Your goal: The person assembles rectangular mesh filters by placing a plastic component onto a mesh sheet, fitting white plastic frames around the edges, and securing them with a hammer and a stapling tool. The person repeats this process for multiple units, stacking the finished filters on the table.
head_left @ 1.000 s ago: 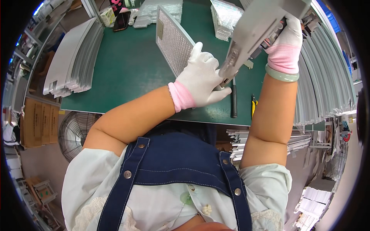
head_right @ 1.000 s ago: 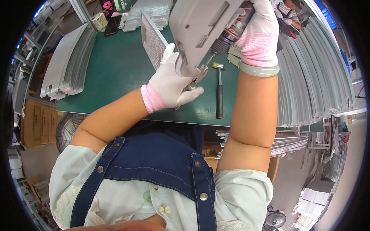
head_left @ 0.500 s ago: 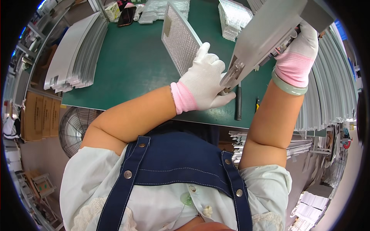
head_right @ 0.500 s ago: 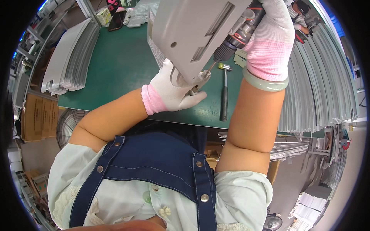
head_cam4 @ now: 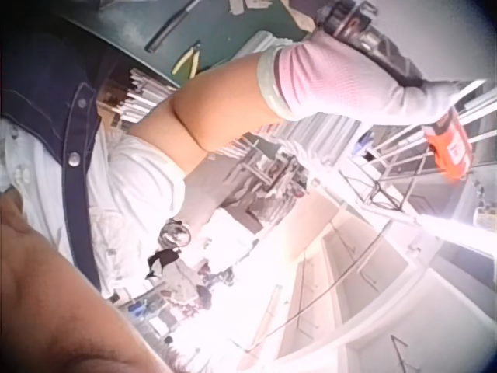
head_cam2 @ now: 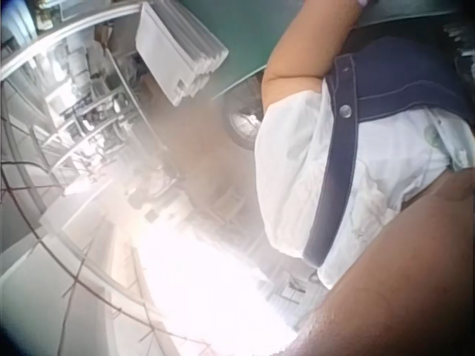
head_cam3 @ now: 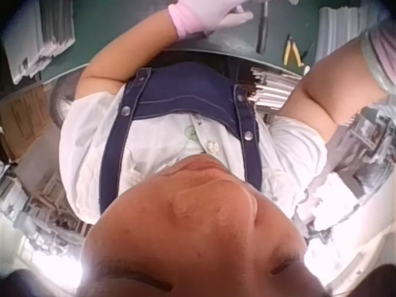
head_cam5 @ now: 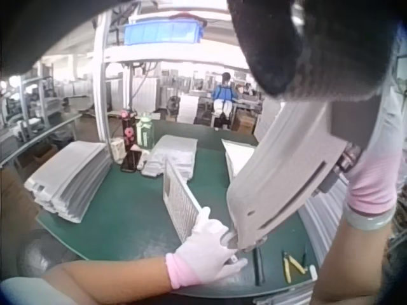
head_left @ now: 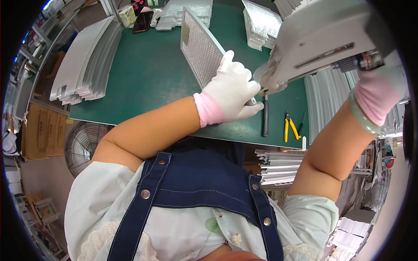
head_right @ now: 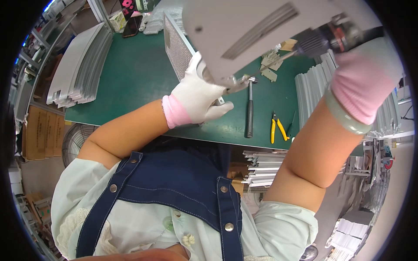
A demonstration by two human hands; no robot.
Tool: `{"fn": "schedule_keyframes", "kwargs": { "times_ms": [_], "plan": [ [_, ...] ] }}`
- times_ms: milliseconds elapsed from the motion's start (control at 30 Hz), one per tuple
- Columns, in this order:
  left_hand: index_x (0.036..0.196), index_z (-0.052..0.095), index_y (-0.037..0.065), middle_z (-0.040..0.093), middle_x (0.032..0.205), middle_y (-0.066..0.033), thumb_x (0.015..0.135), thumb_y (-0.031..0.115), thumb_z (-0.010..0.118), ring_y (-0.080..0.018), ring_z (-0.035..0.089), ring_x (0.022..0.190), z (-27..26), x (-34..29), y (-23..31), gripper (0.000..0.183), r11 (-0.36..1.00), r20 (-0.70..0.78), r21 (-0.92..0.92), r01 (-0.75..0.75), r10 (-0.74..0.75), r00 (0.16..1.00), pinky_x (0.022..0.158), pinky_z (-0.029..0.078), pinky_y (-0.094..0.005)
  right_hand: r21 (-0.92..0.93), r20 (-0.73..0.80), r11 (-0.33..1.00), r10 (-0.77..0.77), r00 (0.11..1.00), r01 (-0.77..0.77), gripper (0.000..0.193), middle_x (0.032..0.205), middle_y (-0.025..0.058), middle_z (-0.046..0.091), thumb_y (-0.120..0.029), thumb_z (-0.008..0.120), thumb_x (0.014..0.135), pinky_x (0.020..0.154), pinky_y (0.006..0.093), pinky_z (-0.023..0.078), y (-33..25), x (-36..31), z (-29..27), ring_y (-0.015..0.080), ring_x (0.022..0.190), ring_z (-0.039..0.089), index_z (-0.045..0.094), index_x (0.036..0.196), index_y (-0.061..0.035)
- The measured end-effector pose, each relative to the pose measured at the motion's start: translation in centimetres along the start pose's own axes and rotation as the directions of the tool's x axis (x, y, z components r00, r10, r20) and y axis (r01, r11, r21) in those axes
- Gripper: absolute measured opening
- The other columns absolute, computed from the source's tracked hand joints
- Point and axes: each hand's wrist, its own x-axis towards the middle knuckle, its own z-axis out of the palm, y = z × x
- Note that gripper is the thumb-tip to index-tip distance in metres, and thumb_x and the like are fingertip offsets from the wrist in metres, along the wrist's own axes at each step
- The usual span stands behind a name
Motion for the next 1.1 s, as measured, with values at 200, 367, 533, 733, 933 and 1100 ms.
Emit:
{"fn": "schedule_keyframes", "kwargs": {
  "times_ms": [200, 367, 533, 733, 933, 1100],
  "plan": [
    [0.097, 0.072, 0.009, 0.059, 0.083, -0.0163, 0.089, 0.050, 0.062, -0.0364, 0.057, 0.094, -0.1, -0.6, 0.1, 0.043, 1.000, 0.037, 0.004, 0.004, -0.005, 0.999, 0.110, 0.023, -0.0645, 0.116, -0.035, 0.992, 0.053, 0.998, -0.049, 0.046, 0.132, 0.0090, 0.057, -0.029, 0.063, 0.091, 0.099, 0.0405, 0.048, 3.0, -0.3, -2.4, 0.0248, 0.114, 0.059, 0.054, 0.133, -0.0118],
    [0.089, 0.071, 0.007, 0.058, 0.080, -0.0151, 0.086, 0.049, 0.064, -0.0356, 0.057, 0.091, -0.1, -0.5, 0.1, 0.042, 1.000, -0.036, -0.018, 0.016, -0.016, 0.999, 0.110, 0.026, -0.0636, 0.165, -0.045, 0.984, 0.081, 0.996, -0.072, 0.037, 0.125, 0.0109, 0.061, -0.025, 0.059, 0.094, 0.092, 0.0396, 0.052, 3.6, -0.1, -3.7, 0.0251, 0.107, 0.063, 0.057, 0.127, -0.0075],
    [0.086, 0.065, 0.005, 0.055, 0.080, -0.0137, 0.080, 0.039, 0.071, -0.0345, 0.055, 0.084, -1.5, -0.8, 0.0, 0.035, 0.998, 0.044, -0.056, 0.013, -0.011, 0.999, 0.107, 0.030, -0.0623, 0.265, -0.077, 0.960, 0.120, 0.990, -0.095, 0.030, 0.118, 0.0128, 0.065, -0.022, 0.055, 0.098, 0.085, 0.0386, 0.057, 4.1, 0.3, -5.8, 0.0255, 0.099, 0.067, 0.060, 0.120, -0.0032],
    [0.072, 0.058, 0.005, 0.047, 0.066, -0.0094, 0.073, 0.033, 0.074, -0.0318, 0.051, 0.069, -2.1, -0.9, -1.0, 0.032, 0.991, 0.012, -0.089, -0.100, 0.102, 0.995, 0.084, 0.043, -0.0494, 0.258, -0.197, 0.964, 0.117, 0.973, -0.064, 0.026, 0.109, 0.0151, 0.070, -0.017, 0.051, 0.101, 0.077, 0.0375, 0.062, 4.8, 1.3, -9.1, 0.0259, 0.091, 0.072, 0.064, 0.112, 0.0020],
    [0.060, 0.063, 0.006, 0.058, 0.062, -0.0150, 0.078, 0.044, 0.064, -0.0348, 0.057, 0.062, -2.4, 1.5, -1.6, 0.042, 0.960, 0.452, -0.098, -0.263, 0.278, 0.847, 0.067, 0.045, -0.0423, 0.016, -0.469, 0.993, 0.110, 0.876, -0.116, 0.026, 0.106, 0.0124, 0.071, -0.020, 0.050, 0.102, 0.073, 0.0348, 0.062, 3.6, 1.6, -10.7, 0.0237, 0.089, 0.073, 0.064, 0.113, -0.0014],
    [0.064, 0.068, 0.008, 0.062, 0.066, -0.0124, 0.080, 0.041, 0.062, -0.0330, 0.061, 0.069, 4.9, -2.8, -1.9, 0.037, 0.915, 0.632, -0.138, -0.379, 0.376, 0.678, 0.069, 0.046, -0.0434, 0.016, -0.426, 0.992, 0.119, 0.897, -0.125, 0.030, 0.108, 0.0092, 0.070, -0.026, 0.054, 0.101, 0.076, 0.0334, 0.060, 2.6, 0.3, -9.5, 0.0210, 0.093, 0.071, 0.065, 0.115, -0.0021]
  ]
}}
